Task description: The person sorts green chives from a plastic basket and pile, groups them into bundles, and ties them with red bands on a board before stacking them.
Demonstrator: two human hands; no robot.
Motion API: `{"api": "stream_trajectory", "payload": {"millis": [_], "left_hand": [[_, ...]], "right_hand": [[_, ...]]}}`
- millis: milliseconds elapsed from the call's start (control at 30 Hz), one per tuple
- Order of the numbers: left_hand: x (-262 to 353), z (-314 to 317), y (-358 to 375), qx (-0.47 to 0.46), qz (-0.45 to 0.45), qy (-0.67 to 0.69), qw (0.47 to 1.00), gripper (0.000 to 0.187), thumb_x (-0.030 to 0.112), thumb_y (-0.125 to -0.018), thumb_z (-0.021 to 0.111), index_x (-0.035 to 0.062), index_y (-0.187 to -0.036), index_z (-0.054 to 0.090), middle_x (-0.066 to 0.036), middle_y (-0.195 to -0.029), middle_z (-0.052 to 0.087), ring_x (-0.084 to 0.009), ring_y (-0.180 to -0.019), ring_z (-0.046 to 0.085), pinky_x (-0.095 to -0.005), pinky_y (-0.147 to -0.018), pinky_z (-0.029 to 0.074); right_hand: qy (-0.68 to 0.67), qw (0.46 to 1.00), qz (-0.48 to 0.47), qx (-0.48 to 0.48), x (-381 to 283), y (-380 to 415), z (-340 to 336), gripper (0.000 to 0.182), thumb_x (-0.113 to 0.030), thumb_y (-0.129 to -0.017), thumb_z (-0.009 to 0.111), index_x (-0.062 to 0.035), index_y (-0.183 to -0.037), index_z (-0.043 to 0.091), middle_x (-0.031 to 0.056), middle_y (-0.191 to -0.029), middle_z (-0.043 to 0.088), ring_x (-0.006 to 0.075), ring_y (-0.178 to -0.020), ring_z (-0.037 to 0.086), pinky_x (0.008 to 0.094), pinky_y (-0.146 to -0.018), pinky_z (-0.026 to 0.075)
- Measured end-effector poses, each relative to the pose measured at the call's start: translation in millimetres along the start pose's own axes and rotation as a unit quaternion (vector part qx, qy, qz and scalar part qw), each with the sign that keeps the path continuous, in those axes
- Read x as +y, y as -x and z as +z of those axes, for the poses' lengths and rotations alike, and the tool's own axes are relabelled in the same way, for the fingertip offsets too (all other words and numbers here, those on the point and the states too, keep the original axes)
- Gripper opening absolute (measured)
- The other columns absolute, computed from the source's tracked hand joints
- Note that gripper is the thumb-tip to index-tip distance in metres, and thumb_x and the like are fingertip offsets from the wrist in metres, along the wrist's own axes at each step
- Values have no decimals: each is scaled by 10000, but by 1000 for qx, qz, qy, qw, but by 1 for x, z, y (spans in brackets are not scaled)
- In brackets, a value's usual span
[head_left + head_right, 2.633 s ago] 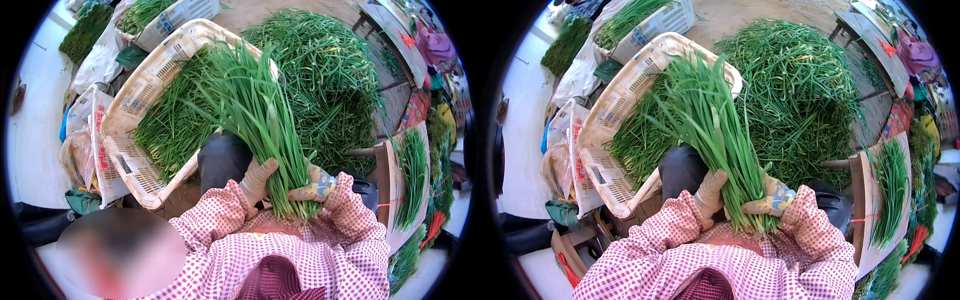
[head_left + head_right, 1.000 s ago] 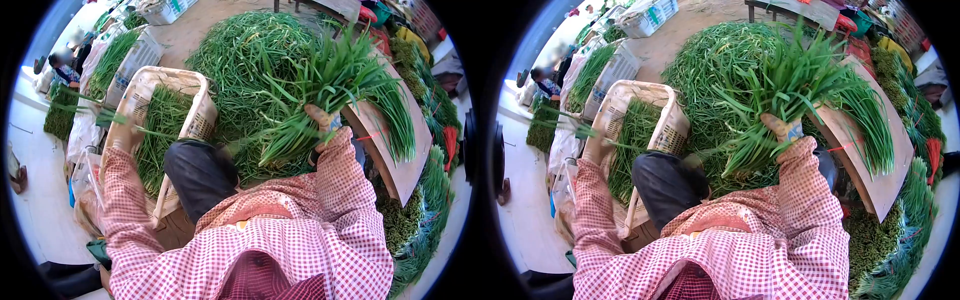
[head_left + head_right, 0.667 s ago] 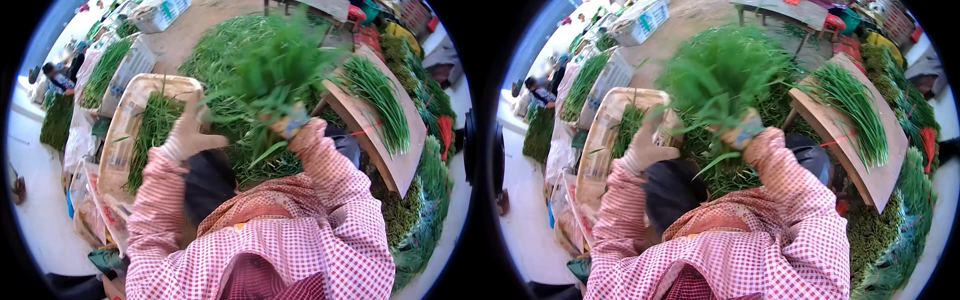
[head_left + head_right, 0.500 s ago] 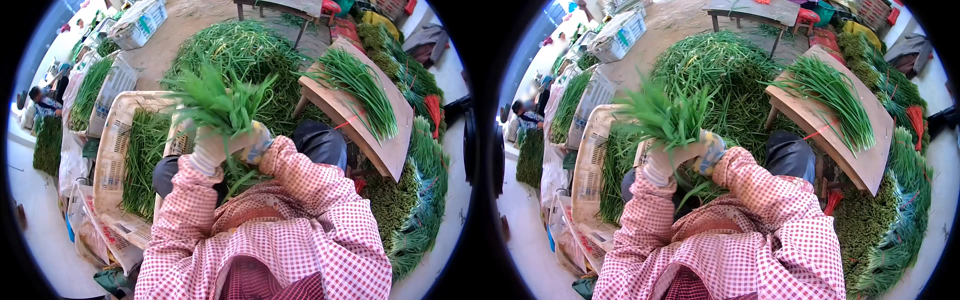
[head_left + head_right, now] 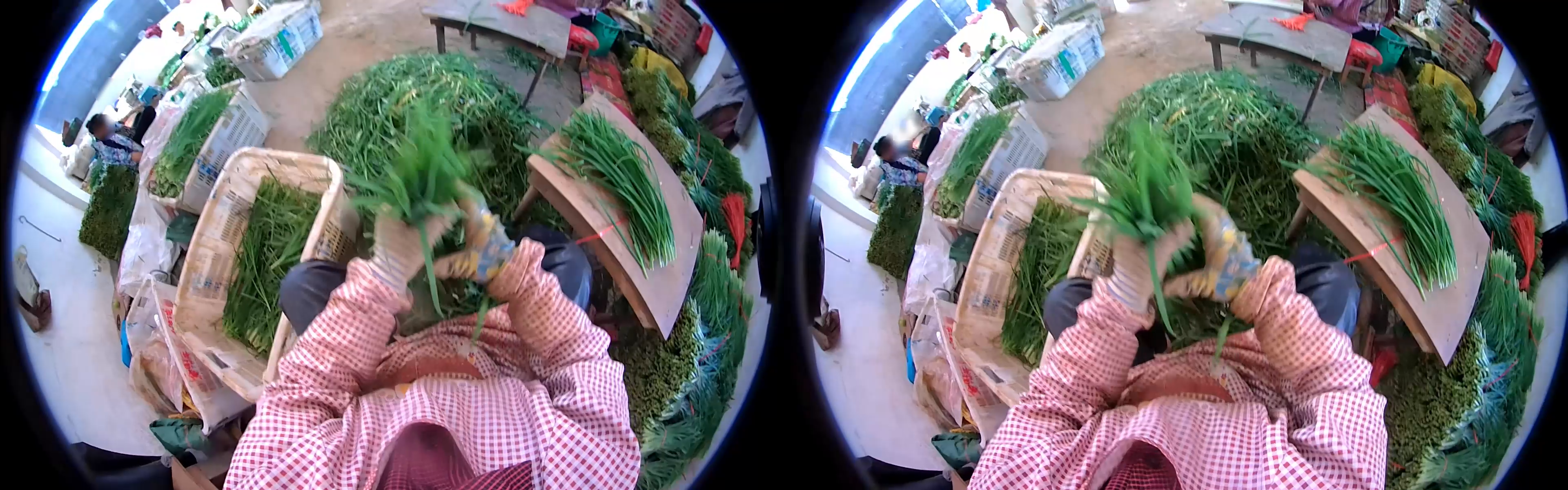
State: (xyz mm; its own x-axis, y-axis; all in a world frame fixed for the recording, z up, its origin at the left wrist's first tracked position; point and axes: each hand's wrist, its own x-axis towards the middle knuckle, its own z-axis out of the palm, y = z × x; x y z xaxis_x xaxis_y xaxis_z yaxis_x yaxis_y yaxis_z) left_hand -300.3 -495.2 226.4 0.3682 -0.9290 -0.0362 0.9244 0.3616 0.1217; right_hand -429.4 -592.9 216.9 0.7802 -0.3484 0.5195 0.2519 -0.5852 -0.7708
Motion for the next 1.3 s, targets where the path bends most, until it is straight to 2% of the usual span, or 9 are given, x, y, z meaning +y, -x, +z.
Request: {"api": "stream_trajectory", "payload": {"millis": [100, 267, 400, 533, 633, 733, 967, 1167, 1300], "left_hand": [[-6, -24, -1, -145, -17, -263, 953, 610, 325, -920, 566, 158, -1446, 306, -152, -1293, 510, -296, -1076, 566, -509, -921, 491], [7, 0, -4, 70, -228, -55, 970, 638, 504, -883, 597, 199, -1404, 393, -96, -1270, 554, -261, -1029, 596, -438, -812, 550], [11, -17, 4, -63, -164, -363, 915, 713, 332, -875, 630, 104, -1446, 270, -76, -1354, 494, -228, -1246, 447, -430, -1079, 294], [6, -47, 30, -12, -25, -580, 814, 737, 181, -825, 699, 61, -1433, 301, -99, -1342, 485, -190, -1293, 412, -417, -1145, 256], [-3, -40, 65, 140, 207, -729, 638, 253, 238, -878, 657, 63, -1056, 616, -84, -1062, 617, -187, -975, 577, -331, -814, 488], [21, -46, 93, 251, -20, -566, 785, 369, 139, -845, 678, 35, -1179, 560, -43, -1023, 634, -138, -950, 608, -314, -808, 516], [1, -24, 72, 295, -289, -181, 892, 598, 462, -896, 629, 45, -1288, 453, -79, -1080, 606, -181, -907, 610, -330, -794, 519], [24, -127, 65, -22, -297, 232, 926, 655, 452, -919, 597, 52, -1383, 365, -106, -1205, 571, -200, -1016, 598, -306, -815, 514], [50, -105, 70, 71, -270, 81, 957, 559, 303, -900, 644, 50, -1347, 425, -103, -1110, 622, -202, -940, 631, -283, -773, 538]], "right_hand": [[-566, 811, 137, 57, 56, 23, 57, 528, -204, -922, 567, -34, -1395, 406, 108, -1390, 464, 207, -1233, 484, 336, -1022, 415], [-806, 434, -380, 133, 52, -28, 125, 444, -226, -993, 420, -50, -1399, 405, 114, -1432, 429, 191, -1258, 470, 339, -1081, 373], [-503, 860, -57, 70, 83, 24, 89, 530, -306, -935, 521, -81, -1402, 413, 120, -1473, 389, 232, -1336, 403, 387, -1168, 238], [-818, 567, -89, 40, 132, 49, 120, 496, -277, -979, 415, -81, -1432, 374, 102, -1497, 359, 223, -1368, 353, 360, -1167, 226], [-535, 822, 194, 35, 119, 48, 87, 476, -243, -929, 523, -74, -1367, 447, 83, -1378, 479, 221, -1271, 449, 348, -1098, 321], [61, 890, 410, -187, 73, 17, 50, 460, -209, -879, 630, -67, -1302, 519, 65, -1259, 599, 219, -1174, 545, 336, -1030, 416], [-180, 931, 281, 149, 38, 25, 63, 305, -161, -865, 624, -89, -1158, 576, 64, -1092, 657, 209, -982, 614, 338, -898, 484], [-151, 975, -98, 129, 33, 53, 141, 314, -237, -888, 570, -157, -1192, 568, 44, -1146, 636, 207, -1092, 593, 378, -1000, 426], [-86, 983, -123, -105, 24, 51, 116, 323, -248, -893, 559, -126, -1189, 593, 78, -1196, 614, 268, -1178, 549, 434, -1002, 436]]}}
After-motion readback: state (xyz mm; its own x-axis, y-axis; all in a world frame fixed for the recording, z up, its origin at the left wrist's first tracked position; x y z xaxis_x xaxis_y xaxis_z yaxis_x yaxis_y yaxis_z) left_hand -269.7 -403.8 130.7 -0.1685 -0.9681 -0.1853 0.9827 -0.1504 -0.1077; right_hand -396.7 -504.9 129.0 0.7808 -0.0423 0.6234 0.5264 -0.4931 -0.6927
